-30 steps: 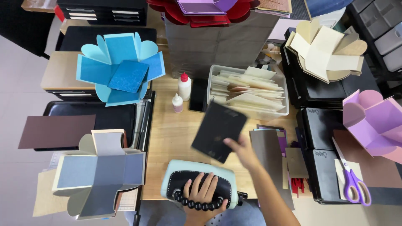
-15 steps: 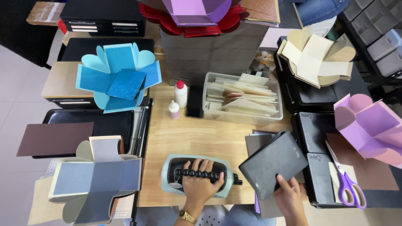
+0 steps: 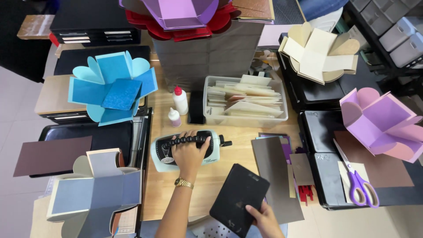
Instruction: Creating embossed paper elements for a craft project using scissors and a manual embossing machine
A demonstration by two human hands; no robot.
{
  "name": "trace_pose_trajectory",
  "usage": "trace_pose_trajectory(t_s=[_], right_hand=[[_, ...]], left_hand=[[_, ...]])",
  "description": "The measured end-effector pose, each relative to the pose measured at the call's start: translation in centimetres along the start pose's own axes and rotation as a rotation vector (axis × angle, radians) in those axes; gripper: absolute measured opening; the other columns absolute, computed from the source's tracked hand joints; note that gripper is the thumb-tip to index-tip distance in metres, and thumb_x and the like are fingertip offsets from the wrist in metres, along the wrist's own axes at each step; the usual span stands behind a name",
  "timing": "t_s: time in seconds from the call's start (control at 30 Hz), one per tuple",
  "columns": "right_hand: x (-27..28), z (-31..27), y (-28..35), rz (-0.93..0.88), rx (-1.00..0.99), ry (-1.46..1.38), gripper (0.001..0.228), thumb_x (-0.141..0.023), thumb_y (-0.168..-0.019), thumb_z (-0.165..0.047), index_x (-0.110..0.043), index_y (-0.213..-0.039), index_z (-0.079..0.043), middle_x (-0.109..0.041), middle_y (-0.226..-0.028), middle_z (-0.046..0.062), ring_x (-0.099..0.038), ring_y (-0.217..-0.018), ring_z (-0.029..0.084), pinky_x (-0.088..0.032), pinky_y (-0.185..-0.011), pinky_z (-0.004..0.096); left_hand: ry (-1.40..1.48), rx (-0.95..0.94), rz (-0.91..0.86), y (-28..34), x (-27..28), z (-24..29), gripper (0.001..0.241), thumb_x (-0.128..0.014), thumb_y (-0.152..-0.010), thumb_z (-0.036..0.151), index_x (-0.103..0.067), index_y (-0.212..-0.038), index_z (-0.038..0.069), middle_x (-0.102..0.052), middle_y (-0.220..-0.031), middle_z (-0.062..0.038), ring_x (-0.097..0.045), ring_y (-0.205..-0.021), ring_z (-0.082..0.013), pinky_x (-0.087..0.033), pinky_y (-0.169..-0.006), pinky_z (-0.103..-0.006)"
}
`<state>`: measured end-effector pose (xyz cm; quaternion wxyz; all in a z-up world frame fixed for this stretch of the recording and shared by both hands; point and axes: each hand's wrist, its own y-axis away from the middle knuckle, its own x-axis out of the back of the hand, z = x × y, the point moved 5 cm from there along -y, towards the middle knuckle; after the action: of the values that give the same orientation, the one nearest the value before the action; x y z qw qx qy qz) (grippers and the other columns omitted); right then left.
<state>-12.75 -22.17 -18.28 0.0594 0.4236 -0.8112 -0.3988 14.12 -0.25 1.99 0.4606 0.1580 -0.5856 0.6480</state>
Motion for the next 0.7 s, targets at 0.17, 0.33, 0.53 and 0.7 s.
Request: trace_pose_trajectory(t_s=[0.17, 0.33, 0.53, 0.7], right_hand=[[-2.5, 0.6, 1.9, 0.036, -0.125, 0.077, 0.043, -0.074, -0.087, 0.000, -0.066, -0.130, 0.000, -0.078, -0.112, 0.024, -0.073, -0.095, 0.037, -0.062, -0.071, 0.054], [-2.1, 2.4, 0.3, 0.049, -0.138, 0.006, 0.034, -0.072, -0.090, 0.005, -0.067, -0.123, 0.002, -0.078, -0.107, 0.027, -0.074, -0.089, 0.039, -0.062, -0.068, 0.056], [-2.8, 2.1, -0.5, 0.046, -0.151, 0.034, 0.041, -0.071, -0.089, 0.006, -0.065, -0.129, 0.009, -0.076, -0.113, 0.031, -0.074, -0.098, 0.044, -0.063, -0.080, 0.056], [-4.2, 0.9, 1.0, 0.015, -0.140, 0.041, 0.039, -0.071, -0.090, 0.000, -0.067, -0.128, 0.005, -0.077, -0.114, 0.026, -0.074, -0.099, 0.038, -0.061, -0.078, 0.048]], left_hand=[[0.153, 0.100, -0.068, 5.5, 0.8, 0.1, 0.042, -0.061, -0.097, 0.049, -0.076, -0.097, 0.009, -0.075, -0.098, -0.004, -0.063, -0.103, -0.0269, -0.037, -0.111, -0.0554], [0.657, 0.047, -0.404, 15.6, 1.9, 4.5, 0.050, -0.071, -0.088, 0.025, -0.062, -0.133, 0.005, -0.063, -0.137, -0.015, -0.056, -0.129, -0.0316, -0.045, -0.110, -0.0445], [0.160, -0.051, -0.747, 26.0, -3.2, 5.9, 0.148, -0.095, -0.040, 0.095, -0.036, -0.157, 0.026, -0.026, -0.165, -0.008, -0.032, -0.145, -0.0355, -0.037, -0.108, -0.0518], [0.179, 0.064, -0.928, 23.4, -1.3, 6.9, 0.139, -0.097, -0.048, 0.071, -0.027, -0.158, 0.022, -0.018, -0.167, -0.009, -0.025, -0.147, -0.0367, -0.036, -0.107, -0.0583]])
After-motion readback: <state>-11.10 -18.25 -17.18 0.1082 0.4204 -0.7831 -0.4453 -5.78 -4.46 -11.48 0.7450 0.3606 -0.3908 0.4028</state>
